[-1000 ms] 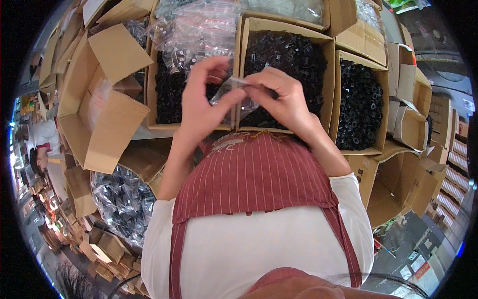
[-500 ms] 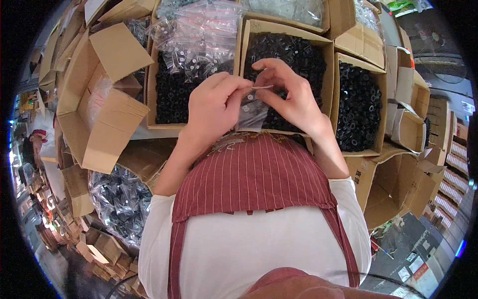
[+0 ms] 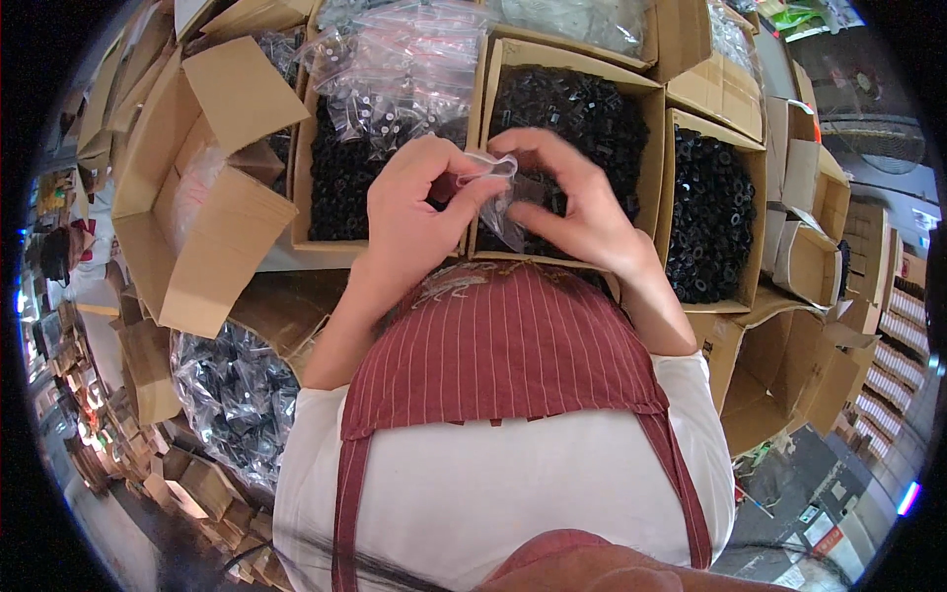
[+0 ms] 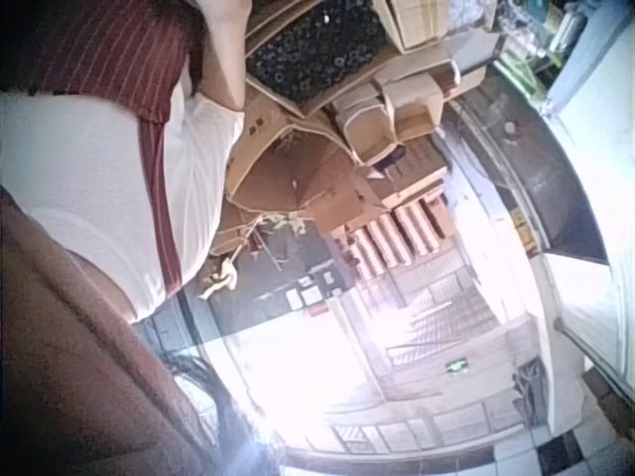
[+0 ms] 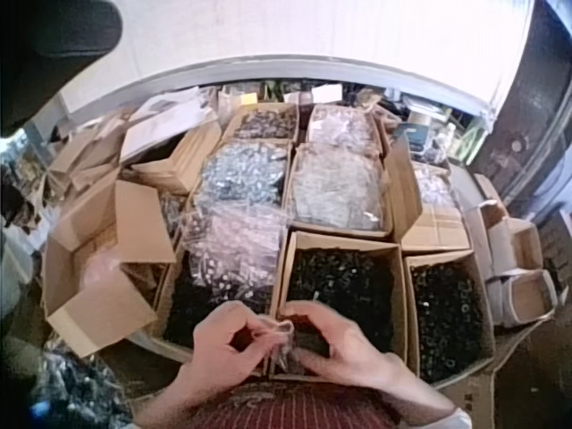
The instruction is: Sorting and bagging small black plastic or rubber components from large boxes.
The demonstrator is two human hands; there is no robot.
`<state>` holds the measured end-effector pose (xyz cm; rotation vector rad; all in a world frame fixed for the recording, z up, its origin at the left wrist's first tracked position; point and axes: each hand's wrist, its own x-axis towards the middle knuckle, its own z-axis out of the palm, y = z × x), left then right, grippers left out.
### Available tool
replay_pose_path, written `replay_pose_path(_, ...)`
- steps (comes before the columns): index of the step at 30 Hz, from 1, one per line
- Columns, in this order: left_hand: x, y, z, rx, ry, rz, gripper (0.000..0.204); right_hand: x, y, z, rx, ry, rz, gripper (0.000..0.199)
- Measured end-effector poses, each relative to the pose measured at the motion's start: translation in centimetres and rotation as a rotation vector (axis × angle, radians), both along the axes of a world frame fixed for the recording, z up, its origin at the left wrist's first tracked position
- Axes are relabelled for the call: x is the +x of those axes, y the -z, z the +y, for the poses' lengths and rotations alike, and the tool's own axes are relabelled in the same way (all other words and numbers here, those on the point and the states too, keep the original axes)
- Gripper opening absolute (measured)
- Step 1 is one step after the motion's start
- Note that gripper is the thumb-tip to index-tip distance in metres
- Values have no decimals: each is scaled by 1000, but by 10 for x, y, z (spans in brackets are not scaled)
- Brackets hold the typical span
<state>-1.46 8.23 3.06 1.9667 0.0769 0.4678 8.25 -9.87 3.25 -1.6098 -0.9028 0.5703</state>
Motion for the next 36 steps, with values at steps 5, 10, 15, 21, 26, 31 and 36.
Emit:
replay_pose_path(5,-2,-2,-1,180,-55,16,22,8,-28,-1,144,35,-601,46)
replay_pose_path(10,-4,3,6,280,-33,8,30,7,-17,4,-153,-52,-819,48)
replay_pose_path(15,-3,-1,9,865,-252,-127,39,-6,-3,14,-207,-165,-691,49)
replay_pose_path(21,-23,35,32,537,-239,35,34,1,30,57,98,-21,-571,33)
replay_pose_path(26,-41,39,63,156,-399,240,40,-11,81,94,-25,-67,-757,24)
replay_pose_path(31,-64,24,67,-284,-320,233,48,4,64,92,4,23,-751,23)
replay_pose_path(36,-66,19,72,-1022,-128,73,51,48,52,54,-52,287,-671,13)
